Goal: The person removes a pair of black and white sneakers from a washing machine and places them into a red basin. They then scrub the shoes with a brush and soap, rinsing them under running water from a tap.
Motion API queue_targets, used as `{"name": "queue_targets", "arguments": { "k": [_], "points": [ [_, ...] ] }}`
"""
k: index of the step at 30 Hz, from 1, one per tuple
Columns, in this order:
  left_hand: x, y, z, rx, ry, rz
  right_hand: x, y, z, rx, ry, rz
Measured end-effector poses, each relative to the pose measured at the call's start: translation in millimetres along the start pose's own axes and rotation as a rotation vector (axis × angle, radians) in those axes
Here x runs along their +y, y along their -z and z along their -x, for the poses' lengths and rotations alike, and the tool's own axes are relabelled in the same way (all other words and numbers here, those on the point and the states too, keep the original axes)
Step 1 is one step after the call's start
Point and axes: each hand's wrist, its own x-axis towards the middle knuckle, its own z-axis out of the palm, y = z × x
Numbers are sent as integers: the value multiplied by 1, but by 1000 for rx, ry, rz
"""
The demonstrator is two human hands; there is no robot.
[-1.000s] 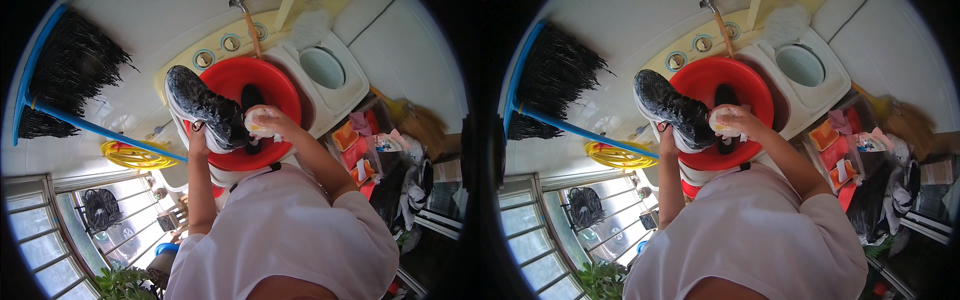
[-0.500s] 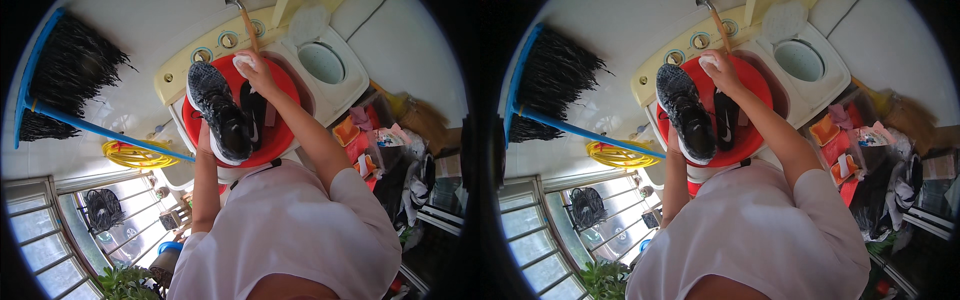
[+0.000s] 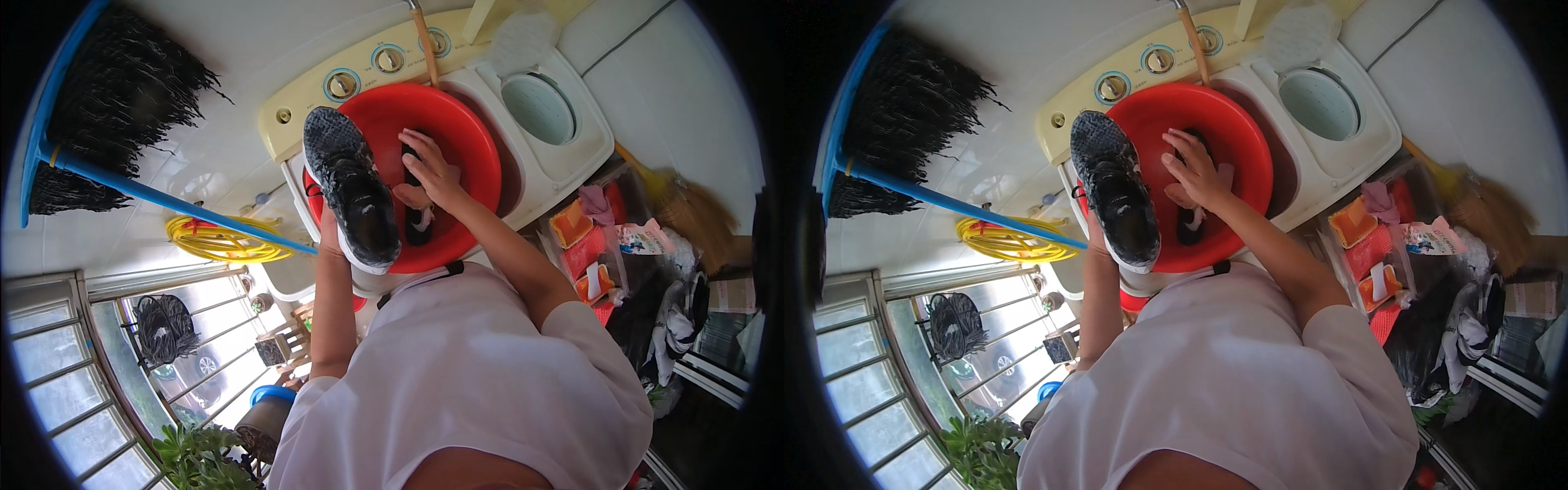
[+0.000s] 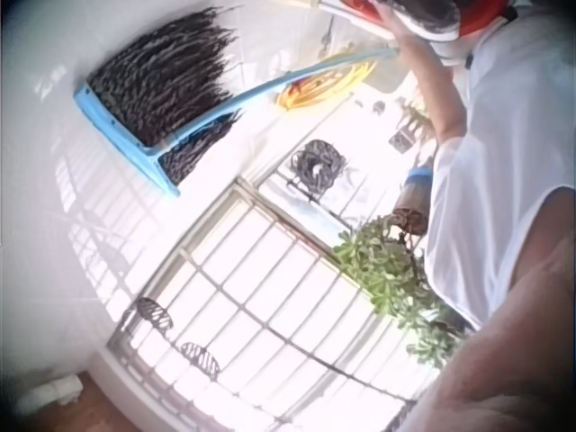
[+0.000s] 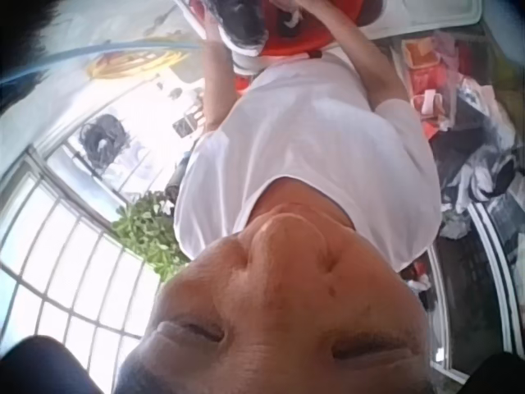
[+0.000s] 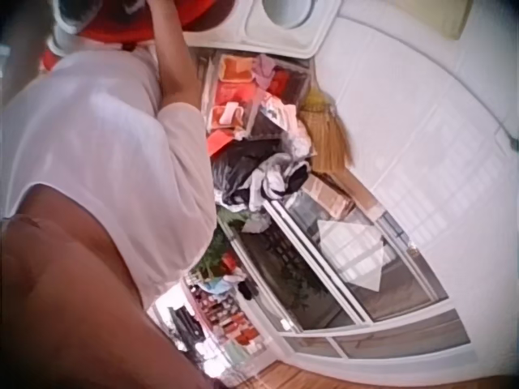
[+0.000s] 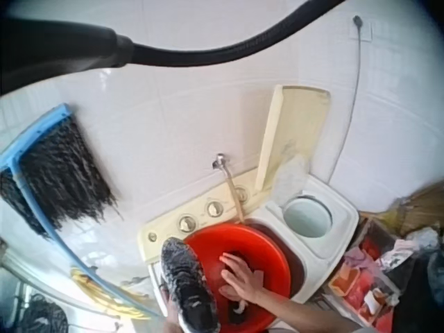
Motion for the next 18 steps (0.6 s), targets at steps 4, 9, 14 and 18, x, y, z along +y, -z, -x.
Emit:
{"name": "queue_targets", "arguments": {
  "k": [4,9,14,18],
  "points": [
    [-13,-26,-6,-38,158,14,-89,3,-40,-392,283,105],
    [-16,-49,-11,-330,264,-18,-60,-6,-92,-301,241,427],
    [-4,-12,-12,-106,-31,26,-88,-16,-33,-522,92,-56],
    [32,26,-3,-88,-188,-24,-75,12,11,-476,-54,-264]
  ]
}}
